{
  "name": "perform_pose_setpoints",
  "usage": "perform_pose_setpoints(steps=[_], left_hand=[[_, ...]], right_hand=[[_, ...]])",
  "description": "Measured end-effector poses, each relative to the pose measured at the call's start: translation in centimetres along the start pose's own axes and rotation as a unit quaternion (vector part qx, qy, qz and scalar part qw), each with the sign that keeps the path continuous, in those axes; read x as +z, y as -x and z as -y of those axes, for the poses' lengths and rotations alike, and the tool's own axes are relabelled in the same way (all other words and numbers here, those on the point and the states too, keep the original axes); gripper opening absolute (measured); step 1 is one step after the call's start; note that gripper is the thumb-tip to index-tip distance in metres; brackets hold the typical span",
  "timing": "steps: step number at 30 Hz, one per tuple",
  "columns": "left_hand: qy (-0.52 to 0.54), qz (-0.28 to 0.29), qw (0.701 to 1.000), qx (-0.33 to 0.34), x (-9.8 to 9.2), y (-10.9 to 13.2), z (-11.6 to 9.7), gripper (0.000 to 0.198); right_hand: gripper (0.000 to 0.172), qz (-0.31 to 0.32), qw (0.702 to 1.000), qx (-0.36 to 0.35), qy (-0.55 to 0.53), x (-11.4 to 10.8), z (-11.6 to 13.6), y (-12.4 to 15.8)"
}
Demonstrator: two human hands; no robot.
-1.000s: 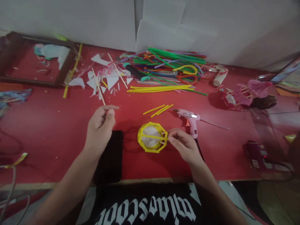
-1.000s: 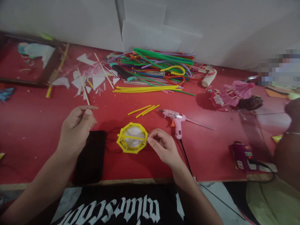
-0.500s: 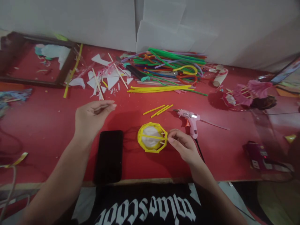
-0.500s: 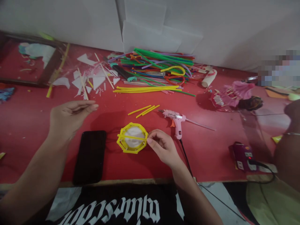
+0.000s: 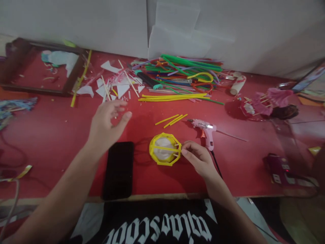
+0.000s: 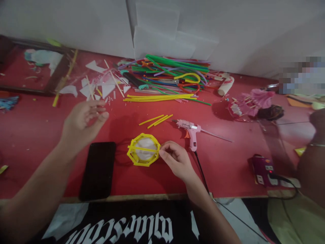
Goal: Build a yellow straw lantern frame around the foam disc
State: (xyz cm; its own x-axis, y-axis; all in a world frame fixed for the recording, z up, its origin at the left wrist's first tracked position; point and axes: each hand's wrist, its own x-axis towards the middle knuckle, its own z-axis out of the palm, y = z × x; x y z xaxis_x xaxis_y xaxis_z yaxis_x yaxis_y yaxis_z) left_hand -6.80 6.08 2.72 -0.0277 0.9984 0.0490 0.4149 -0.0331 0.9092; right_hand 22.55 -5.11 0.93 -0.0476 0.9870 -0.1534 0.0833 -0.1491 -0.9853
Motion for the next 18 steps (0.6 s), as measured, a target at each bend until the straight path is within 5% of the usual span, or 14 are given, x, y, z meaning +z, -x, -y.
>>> perform_pose_setpoints(steps=[4, 8, 18], left_hand=[[0.009, 0.143, 0.989, -0.033, 2.4, 4.4, -1.0, 0.069], [0.024, 0.116, 0.993, -0.027, 3.8, 7.9, -1.5, 0.087], [0.005, 0.116, 0.992, 0.044, 4.6, 9.6, -0.7, 0.065]], right_hand=[[0.033, -0.002, 1.0, 0.01, -0.001, 0.2, 0.1, 0.1], [0.034, 0.0, 1.0, 0.02, -0.003, 0.5, -0.1, 0.3], [0.029, -0.005, 0.999, 0.033, -0.009, 0.9, -0.3, 0.3]])
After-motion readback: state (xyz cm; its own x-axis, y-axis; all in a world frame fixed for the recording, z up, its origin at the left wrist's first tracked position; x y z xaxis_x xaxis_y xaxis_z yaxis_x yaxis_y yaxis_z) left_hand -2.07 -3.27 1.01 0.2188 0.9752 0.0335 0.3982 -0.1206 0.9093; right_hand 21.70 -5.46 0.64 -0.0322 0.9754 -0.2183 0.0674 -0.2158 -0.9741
